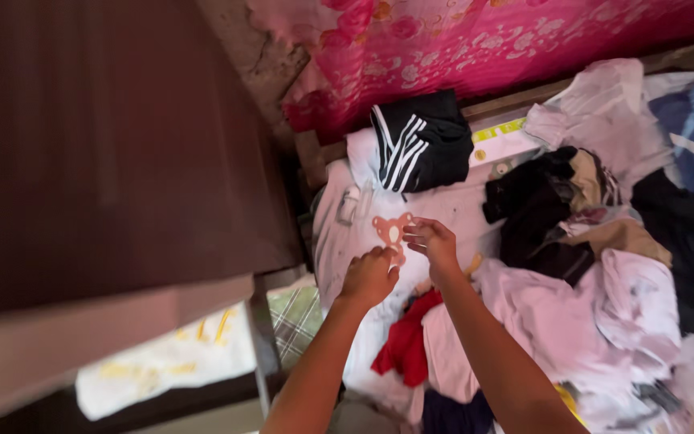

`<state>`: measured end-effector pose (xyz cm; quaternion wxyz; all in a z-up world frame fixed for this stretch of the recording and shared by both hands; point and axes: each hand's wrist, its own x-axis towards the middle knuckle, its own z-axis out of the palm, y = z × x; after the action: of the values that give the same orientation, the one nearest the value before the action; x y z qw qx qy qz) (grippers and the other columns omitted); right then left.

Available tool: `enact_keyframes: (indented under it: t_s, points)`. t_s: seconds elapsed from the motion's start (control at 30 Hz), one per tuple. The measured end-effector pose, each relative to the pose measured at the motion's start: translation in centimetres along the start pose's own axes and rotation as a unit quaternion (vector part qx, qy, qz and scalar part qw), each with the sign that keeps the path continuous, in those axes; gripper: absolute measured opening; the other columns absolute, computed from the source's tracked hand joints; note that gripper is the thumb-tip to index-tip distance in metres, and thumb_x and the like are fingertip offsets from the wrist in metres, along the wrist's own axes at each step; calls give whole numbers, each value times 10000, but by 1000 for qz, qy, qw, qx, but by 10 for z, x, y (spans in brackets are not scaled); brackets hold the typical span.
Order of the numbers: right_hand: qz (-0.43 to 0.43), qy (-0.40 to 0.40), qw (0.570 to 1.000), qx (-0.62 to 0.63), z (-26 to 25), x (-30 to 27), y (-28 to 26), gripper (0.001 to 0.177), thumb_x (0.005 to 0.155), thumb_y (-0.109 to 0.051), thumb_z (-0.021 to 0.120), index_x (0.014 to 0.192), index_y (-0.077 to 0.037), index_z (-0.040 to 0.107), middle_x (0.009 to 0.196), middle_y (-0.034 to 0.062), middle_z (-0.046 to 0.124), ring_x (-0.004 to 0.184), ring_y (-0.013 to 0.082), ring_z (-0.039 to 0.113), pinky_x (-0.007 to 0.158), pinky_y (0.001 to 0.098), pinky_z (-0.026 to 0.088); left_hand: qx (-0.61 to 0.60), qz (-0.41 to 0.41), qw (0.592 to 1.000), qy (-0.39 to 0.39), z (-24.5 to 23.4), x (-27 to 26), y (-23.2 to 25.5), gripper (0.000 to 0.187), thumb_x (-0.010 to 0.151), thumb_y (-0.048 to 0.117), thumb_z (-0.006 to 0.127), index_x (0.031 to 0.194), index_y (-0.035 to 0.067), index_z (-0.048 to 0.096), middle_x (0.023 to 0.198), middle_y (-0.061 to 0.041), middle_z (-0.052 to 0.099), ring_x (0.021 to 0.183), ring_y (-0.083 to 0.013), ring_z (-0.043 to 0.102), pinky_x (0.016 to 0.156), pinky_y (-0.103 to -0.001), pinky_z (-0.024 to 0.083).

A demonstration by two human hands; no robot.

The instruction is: The person folds and places several clothing items into a drawer, then wipes the drawer front with a cloth. They handle a dark shirt, a white sweatshirt, and a black garment, arranging them inside the drawer before cleaning the exterior surface.

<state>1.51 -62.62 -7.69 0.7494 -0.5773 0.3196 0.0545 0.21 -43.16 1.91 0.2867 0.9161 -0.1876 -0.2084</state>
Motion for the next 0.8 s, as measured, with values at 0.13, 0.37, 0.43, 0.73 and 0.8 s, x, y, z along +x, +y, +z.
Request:
enact_keyframes:
  t_s: [0.13, 0.37, 0.43, 0.73, 0.8]
  points:
    - [89, -22, 982, 167, -19, 101, 42, 486, 927, -152, 566, 1383, -5, 488, 1297, 198, 655, 1154, 331, 669, 981, 429, 566, 8, -45, 998, -33, 40, 49, -36, 311, 925, 264, 630, 1194, 107, 622, 1142, -145, 659, 1041, -354, 654, 901, -531, 477]
    - [168, 61, 963, 201, -34, 237, 116, 452, 906, -238, 621, 1311, -69, 514, 1208, 138, 582, 1008, 291, 592, 906, 446, 535, -35, -94, 995, -26, 87, 87, -82, 262, 952, 276, 610, 1140, 96, 643, 1125, -130, 665, 1044, -354, 651, 910, -510, 478]
    - [162, 73, 947, 267, -38, 265, 129, 396, 882, -250, 654, 1224, -103, 518, 1125, 100, 552, 944, 274, 569, 857, 438, 518, -48, -106, 992, -39, 94, 93, -88, 258, 964, 279, 600, 1144, 100, 645, 1115, -126, 667, 1038, -346, 649, 914, -503, 477]
    - [127, 11, 870, 477, -37, 295, 123, 425, 840, -238, 839, 1160, -89, 601, 1122, 34, 571, 905, 229, 473, 852, 410, 423, -117, -130, 984, -40, 102, 108, -101, 266, 931, 230, 644, 1164, 101, 647, 1123, -112, 683, 1038, -306, 682, 879, -439, 527]
    - [163, 57, 871, 459, -34, 285, 107, 560, 743, -329, 807, 1222, -115, 612, 1222, 26, 644, 1098, 231, 624, 956, 419, 470, -122, -131, 983, -36, 98, 110, -101, 261, 921, 212, 650, 1157, 101, 651, 1124, -115, 684, 1038, -308, 682, 878, -438, 528]
